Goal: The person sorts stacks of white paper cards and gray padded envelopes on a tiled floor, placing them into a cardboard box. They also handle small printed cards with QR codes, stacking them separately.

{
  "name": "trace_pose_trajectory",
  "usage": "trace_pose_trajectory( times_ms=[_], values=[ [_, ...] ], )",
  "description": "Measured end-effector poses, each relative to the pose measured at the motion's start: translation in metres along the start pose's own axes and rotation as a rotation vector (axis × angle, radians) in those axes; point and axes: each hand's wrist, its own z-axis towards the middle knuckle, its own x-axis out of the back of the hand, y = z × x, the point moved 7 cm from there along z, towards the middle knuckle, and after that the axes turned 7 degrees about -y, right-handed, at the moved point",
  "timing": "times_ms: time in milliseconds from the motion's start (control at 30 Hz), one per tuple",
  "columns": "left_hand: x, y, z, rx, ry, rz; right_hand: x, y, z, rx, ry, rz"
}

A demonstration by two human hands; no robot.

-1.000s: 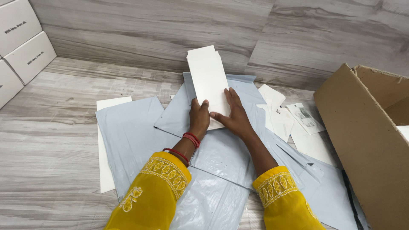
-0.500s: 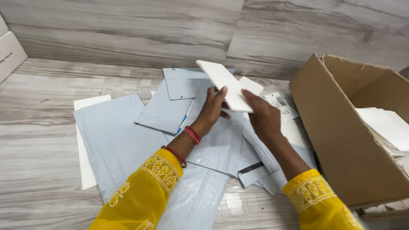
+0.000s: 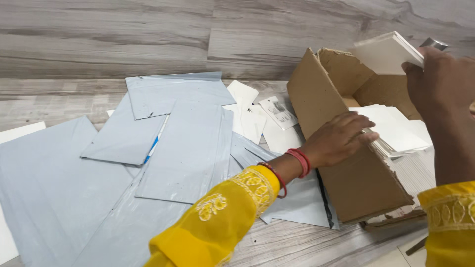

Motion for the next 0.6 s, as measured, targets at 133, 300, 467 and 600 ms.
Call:
trace_pose_trajectory(
  times_ms=[133,300,467,600],
  values=[
    [-0.021,0.006,0.009,-0.066,-0.027,0.278,-0.080,0.042,0.017,-0.094,-0.095,-0.177],
    [-0.002,-0.003,-0.019,-0.164,0.252,0.214,-0.179,0.040,0.005,-0.094,-0.390,-0.170],
    [-0.008,-0.004,-0.019,-0.175,0.312,0.211,-0.220,-0.015,0.002,0.041,-0.509,-0.245],
    [-0.008,-0.008,-0.021,-0.154,0.264,0.189,-0.249,-0.049,-0.004,0.072,-0.820,-0.388]
  ],
)
